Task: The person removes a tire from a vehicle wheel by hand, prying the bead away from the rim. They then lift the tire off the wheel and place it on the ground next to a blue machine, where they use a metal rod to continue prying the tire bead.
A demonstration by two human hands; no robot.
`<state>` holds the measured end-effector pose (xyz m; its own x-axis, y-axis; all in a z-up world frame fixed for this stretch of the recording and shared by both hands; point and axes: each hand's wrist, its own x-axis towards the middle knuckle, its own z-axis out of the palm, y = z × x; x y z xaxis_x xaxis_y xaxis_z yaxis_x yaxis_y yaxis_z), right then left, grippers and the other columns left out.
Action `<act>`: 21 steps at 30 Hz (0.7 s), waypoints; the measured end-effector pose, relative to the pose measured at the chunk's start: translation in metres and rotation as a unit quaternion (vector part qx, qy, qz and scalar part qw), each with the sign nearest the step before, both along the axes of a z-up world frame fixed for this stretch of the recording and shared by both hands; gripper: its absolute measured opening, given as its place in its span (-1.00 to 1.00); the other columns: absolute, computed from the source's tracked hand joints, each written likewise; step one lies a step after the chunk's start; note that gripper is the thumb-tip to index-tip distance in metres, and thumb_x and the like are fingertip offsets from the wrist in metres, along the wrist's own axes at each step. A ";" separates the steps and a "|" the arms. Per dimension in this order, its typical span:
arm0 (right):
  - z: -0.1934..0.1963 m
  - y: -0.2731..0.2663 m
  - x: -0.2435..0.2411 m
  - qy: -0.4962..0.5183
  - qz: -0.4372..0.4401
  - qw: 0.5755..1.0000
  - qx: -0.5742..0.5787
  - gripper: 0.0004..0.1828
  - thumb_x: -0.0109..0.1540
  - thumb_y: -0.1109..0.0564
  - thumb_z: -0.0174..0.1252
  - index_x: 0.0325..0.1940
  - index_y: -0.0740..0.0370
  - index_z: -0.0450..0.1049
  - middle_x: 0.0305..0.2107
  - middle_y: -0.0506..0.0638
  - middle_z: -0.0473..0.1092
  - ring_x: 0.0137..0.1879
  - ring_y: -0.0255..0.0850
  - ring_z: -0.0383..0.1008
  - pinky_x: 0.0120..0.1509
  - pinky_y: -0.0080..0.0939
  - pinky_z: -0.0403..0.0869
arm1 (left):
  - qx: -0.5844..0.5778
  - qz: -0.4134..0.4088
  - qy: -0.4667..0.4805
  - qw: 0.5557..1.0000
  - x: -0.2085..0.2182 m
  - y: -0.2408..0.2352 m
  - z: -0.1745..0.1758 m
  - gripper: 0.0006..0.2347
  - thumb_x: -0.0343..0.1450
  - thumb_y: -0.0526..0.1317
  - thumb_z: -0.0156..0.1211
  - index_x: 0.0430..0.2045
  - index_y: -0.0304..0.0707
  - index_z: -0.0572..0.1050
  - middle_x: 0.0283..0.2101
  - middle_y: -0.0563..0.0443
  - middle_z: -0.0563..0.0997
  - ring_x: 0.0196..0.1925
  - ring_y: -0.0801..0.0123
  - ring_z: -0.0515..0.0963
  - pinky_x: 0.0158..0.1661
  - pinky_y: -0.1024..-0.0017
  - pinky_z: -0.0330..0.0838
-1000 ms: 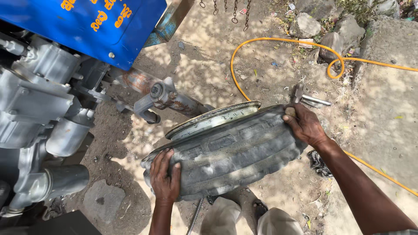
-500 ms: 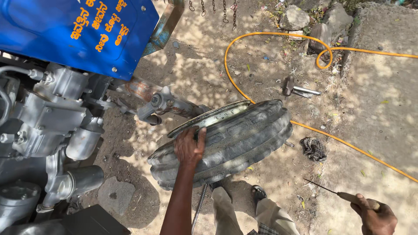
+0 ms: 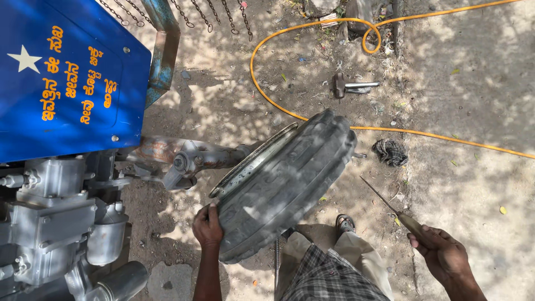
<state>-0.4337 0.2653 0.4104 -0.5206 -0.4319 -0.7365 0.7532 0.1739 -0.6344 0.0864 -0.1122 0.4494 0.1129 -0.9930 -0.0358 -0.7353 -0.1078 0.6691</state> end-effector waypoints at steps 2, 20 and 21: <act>0.007 0.010 0.013 -0.055 0.010 0.998 0.028 -0.69 0.36 0.25 0.06 0.09 0.58 0.30 -0.11 0.42 0.42 -0.04 0.07 0.52 0.14 -0.01 0.54 | 0.059 0.068 0.022 0.996 0.029 0.002 -0.008 -0.56 0.51 0.09 0.09 -0.11 -0.39 0.65 -0.19 -0.32 0.72 -0.14 -0.05 0.71 -0.04 0.10 0.53; 0.127 -0.058 0.087 0.107 0.247 0.950 0.159 -0.42 0.29 0.03 0.17 0.36 0.34 0.45 -0.19 0.16 0.53 -0.38 -0.20 0.38 -0.38 -0.18 0.35 | 0.072 -0.285 -0.126 0.948 -0.104 -0.028 0.088 -0.26 0.32 0.43 0.05 0.21 -0.17 0.47 0.20 -0.30 0.52 0.29 -0.14 0.44 0.22 -0.02 0.31; 0.131 -0.059 0.089 0.119 0.255 0.948 0.148 -0.42 0.29 0.06 0.17 0.37 0.33 0.45 -0.18 0.15 0.54 -0.37 -0.20 0.39 -0.37 -0.20 0.35 | 0.062 -0.282 -0.117 0.950 -0.096 -0.026 0.087 -0.28 0.34 0.41 0.06 0.19 -0.17 0.48 0.21 -0.30 0.53 0.29 -0.13 0.45 0.24 0.00 0.31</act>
